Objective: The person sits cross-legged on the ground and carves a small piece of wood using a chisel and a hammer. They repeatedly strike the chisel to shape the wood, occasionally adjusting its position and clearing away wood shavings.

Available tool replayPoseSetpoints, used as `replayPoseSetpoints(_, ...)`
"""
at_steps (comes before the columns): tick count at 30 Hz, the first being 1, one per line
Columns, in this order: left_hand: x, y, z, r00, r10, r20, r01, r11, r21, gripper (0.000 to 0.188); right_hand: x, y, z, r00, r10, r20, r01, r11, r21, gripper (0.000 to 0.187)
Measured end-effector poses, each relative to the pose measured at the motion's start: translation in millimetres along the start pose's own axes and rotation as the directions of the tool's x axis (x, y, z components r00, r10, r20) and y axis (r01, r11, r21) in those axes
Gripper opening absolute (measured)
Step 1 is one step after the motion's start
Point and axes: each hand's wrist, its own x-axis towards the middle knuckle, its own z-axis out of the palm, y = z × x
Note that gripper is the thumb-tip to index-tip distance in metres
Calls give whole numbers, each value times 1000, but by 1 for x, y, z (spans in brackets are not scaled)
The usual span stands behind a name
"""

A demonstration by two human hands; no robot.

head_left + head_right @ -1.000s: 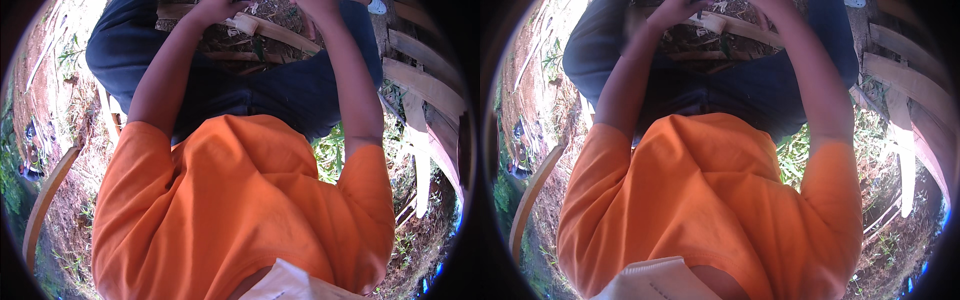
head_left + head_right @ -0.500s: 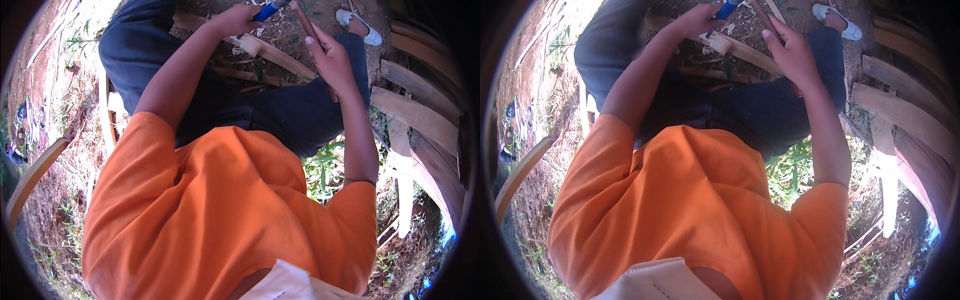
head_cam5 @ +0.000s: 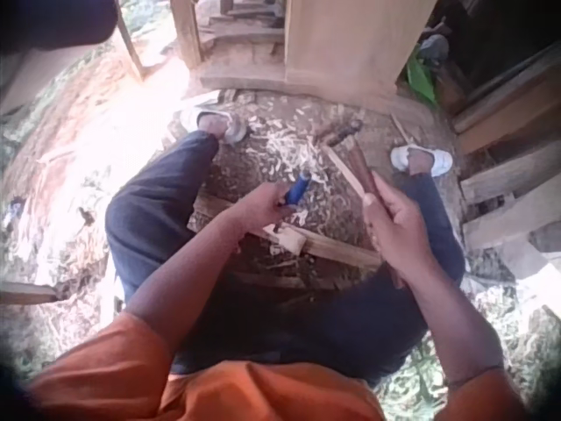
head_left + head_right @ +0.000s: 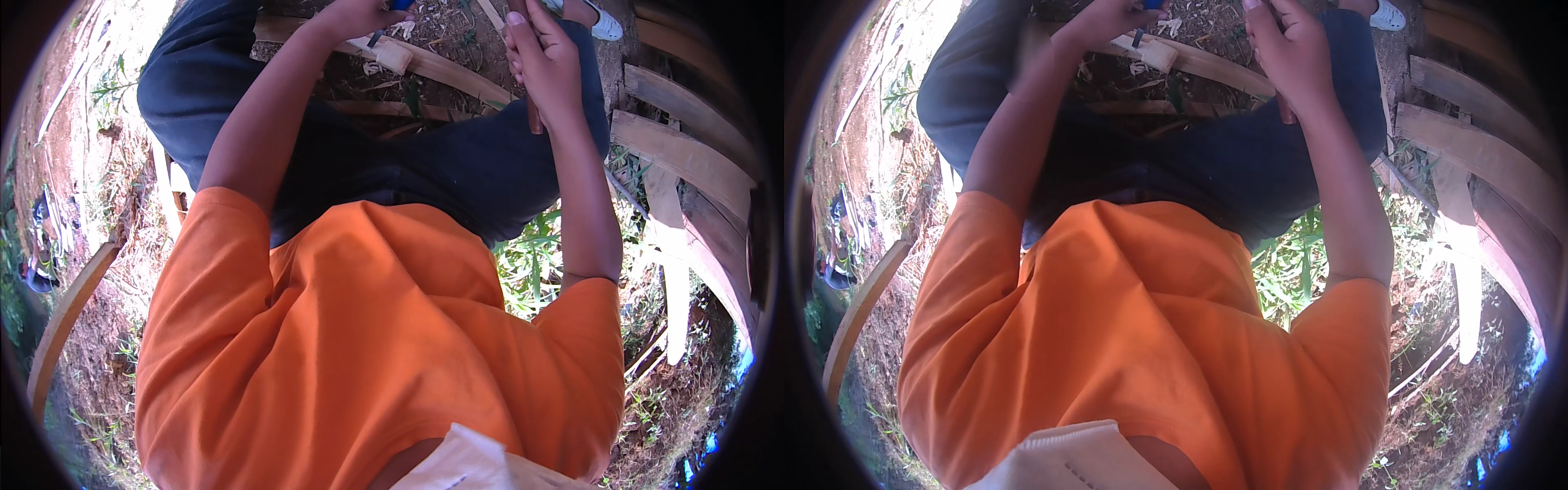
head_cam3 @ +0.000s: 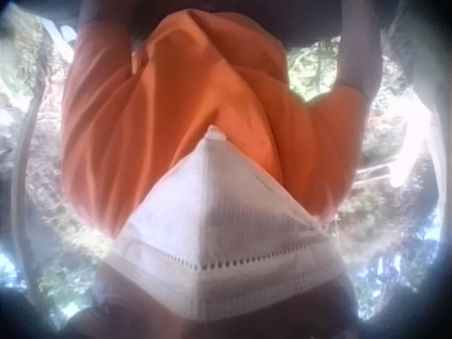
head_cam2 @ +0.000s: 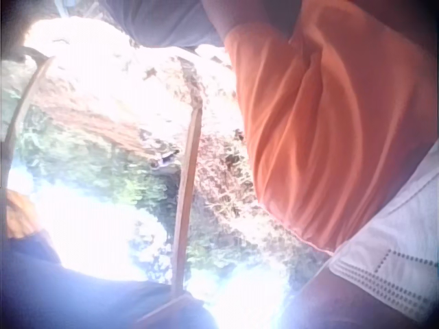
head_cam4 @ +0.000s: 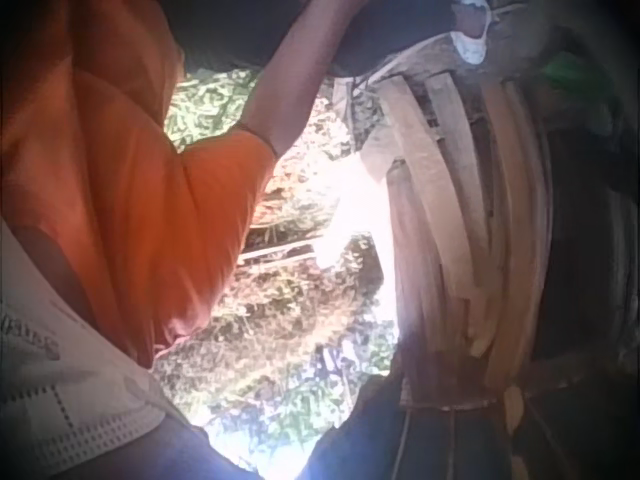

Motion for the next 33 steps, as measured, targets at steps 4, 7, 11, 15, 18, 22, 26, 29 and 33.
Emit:
replayPoseSetpoints(4,1,-13,-1,995,97,-34,-92,989,112,23,13,6,-16,997,-23,73,30,996,-88,47)
replayPoseSetpoints(7,1,-7,-1,999,36,5,-37,995,95,24,14,-8,-24,995,93,24,-95,986,138,49)
replayPoseSetpoints(11,-2,-1,0,1000,-6,11,5,997,74,27,18,-13,-26,982,189,-10,-180,946,268,50)
replayPoseSetpoints(15,-9,1,-7,996,-81,-49,85,992,91,23,18,-10,-22,964,246,102,-265,918,296,52)
replayPoseSetpoints(18,-16,-3,-10,983,-171,-71,152,965,-214,18,17,0,-16,954,273,128,-300,902,311,53)
replayPoseSetpoints(22,-19,2,-14,974,-214,-72,186,941,-284,18,15,2,-13,954,268,136,-299,897,326,53)
replayPoseSetpoints(26,-16,11,-13,977,-168,-129,165,986,-34,22,14,0,-14,957,256,133,-286,900,329,52)
replayPoseSetpoints(29,-15,15,-11,975,-181,-128,179,983,-27,24,13,0,-15,960,244,140,-278,899,337,52)
replayPoseSetpoints(33,-15,9,-9,978,-155,-141,153,988,-24,24,10,-4,-13,957,255,140,-288,897,336,52)
